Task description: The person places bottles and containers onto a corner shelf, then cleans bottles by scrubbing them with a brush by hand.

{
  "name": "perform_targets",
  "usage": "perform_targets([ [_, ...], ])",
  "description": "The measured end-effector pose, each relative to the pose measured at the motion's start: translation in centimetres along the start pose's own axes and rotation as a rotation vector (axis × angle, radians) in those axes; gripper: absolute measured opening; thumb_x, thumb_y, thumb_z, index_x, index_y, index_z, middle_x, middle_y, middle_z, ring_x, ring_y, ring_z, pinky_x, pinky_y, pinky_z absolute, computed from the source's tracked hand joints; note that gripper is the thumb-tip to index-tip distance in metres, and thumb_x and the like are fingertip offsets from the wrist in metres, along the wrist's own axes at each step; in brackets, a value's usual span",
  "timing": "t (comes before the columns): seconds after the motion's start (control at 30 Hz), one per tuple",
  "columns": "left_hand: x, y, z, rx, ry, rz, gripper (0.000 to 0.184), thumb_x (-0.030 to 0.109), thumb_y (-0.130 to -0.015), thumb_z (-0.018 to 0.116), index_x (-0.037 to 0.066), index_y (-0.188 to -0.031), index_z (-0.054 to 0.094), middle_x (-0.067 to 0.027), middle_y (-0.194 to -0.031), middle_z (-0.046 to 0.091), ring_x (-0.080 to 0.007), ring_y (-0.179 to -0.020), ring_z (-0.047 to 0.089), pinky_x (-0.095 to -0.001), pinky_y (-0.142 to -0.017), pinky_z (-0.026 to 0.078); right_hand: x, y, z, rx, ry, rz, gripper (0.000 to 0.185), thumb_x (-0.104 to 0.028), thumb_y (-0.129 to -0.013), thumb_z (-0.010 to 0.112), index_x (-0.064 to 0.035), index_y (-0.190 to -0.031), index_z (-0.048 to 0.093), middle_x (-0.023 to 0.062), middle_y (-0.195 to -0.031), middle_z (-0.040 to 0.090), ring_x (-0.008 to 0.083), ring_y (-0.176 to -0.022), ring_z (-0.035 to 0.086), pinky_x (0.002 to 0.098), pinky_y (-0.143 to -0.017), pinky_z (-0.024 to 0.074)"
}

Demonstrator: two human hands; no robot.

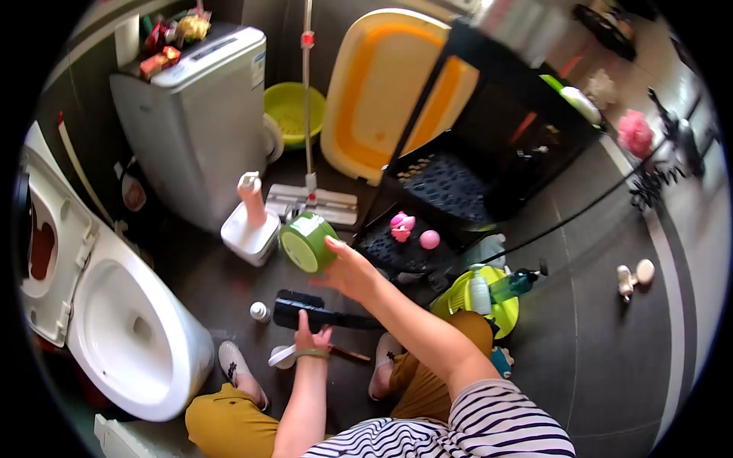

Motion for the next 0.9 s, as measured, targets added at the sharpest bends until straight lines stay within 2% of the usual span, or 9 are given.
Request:
perform_targets([
  [0.13,1.0,-0.1,0.4,-0.036,-0.066,-0.024,0.053,0.035,-0.072,0.074,0.013,-0.112,0.048,-0.0062,-0.11,0.052,-0.032,-0.099,0.047,-0.0525,-0.084,0.04,-3.9,8.8,4.5,-0.07,-0.053,-0.186,0.064,-0.04,-0.081,0.057,-0.0108,-0.133,0.035,0.011,-0.132,0.042,0.0315,-0.12,0.041,0.0524,-0.092,0.0386],
  [0.23,1.3,0.0,0.4,-0.018,-0.135,-0.032,0.05,0.037,-0.07,0.074,0.014,-0.108,0.051,-0.0048,-0.106,0.054,-0.0299,-0.094,0.049,-0.0501,-0.081,0.042,-10.0,14.6,7.7,-0.225,0.117,-0.34,0.062,-0.04,-0.082,0.056,-0.0094,-0.132,0.036,0.0104,-0.13,0.044,0.0297,-0.118,0.045,0.0504,-0.09,0.0404],
  [0.37,1.2,0.8,0.0,0.023,-0.182,-0.039,0.046,0.04,-0.068,0.075,0.015,-0.102,0.055,-0.0029,-0.1,0.057,-0.0271,-0.087,0.051,-0.0468,-0.077,0.045,-19.8,23.3,13.9,-0.152,0.283,-0.633,0.06,-0.036,-0.082,0.055,-0.0093,-0.132,0.035,0.0122,-0.134,0.04,0.032,-0.12,0.041,0.0561,-0.093,0.037],
  [0.43,1.1,0.8,-0.4,0.015,-0.216,-0.038,0.046,0.04,-0.068,0.075,0.016,-0.102,0.055,-0.0024,-0.099,0.058,-0.027,-0.087,0.051,-0.0473,-0.079,0.044,-25.2,26.2,16.3,-0.029,0.382,-0.799,0.053,-0.034,-0.085,0.053,-0.0097,-0.129,0.037,0.0121,-0.132,0.041,0.0336,-0.116,0.044,0.0562,-0.085,0.0439],
  [0.5,1.1,1.0,-0.5,-0.013,-0.243,-0.047,0.045,0.039,-0.069,0.075,0.016,-0.101,0.056,-0.0019,-0.099,0.058,-0.0269,-0.087,0.05,-0.0478,-0.081,0.043,-30.2,27.5,17.5,0.107,0.55,-0.964,0.05,-0.036,-0.084,0.057,-0.0098,-0.124,0.043,0.0111,-0.121,0.05,0.0279,-0.111,0.05,0.0466,-0.079,0.0506],
  [0.57,1.2,1.1,-0.5,-0.029,-0.26,-0.039,0.044,0.039,-0.069,0.075,0.016,-0.101,0.056,-0.0018,-0.099,0.058,-0.0271,-0.087,0.05,-0.048,-0.082,0.043,-34.6,27.7,17.5,0.386,0.749,-1.005,0.053,-0.042,-0.082,0.057,-0.0107,-0.123,0.045,0.0103,-0.117,0.053,0.0244,-0.111,0.05,0.0426,-0.085,0.0453],
  [0.63,1.4,1.9,-0.1,-0.017,-0.275,-0.016,0.039,0.038,-0.073,0.072,0.014,-0.099,0.055,-0.0023,-0.098,0.058,-0.028,-0.085,0.052,-0.0485,-0.078,0.044,-37.7,25.7,16.5,0.58,0.869,-1.028,0.057,-0.045,-0.073,0.066,-0.0117,-0.116,0.049,0.0051,-0.102,0.056,0.0174,-0.098,0.052,0.0341,-0.081,0.0413],
  [0.7,1.5,2.1,0.0,-0.036,-0.256,-0.012,0.04,0.038,-0.072,0.073,0.014,-0.1,0.055,-0.0027,-0.098,0.058,-0.0279,-0.086,0.052,-0.0496,-0.079,0.044,-39.9,23.2,15.2,0.68,1.016,-0.913,0.064,-0.051,-0.068,0.067,-0.0118,-0.115,0.05,0.0043,-0.101,0.055,0.0151,-0.096,0.049,0.0316,-0.082,0.0349],
  [0.9,2.6,1.3,-0.3,-0.028,-0.23,0.027,0.04,0.037,-0.073,0.072,0.014,-0.101,0.055,-0.0029,-0.097,0.058,-0.0276,-0.087,0.053,-0.0504,-0.081,0.042,-40.9,15.6,13.3,0.886,1.595,-0.788,0.078,-0.06,-0.064,0.065,0.0007,-0.111,0.052,0.0169,-0.109,0.056,0.0267,-0.103,0.052,0.0383,-0.085,0.0407],
])
Point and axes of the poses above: each hand's wrist, its own y-axis away from the middle knuckle, its own z-axis out of the palm, x = y × z, the point moved 1 cm from there along -y, towards the middle knuckle
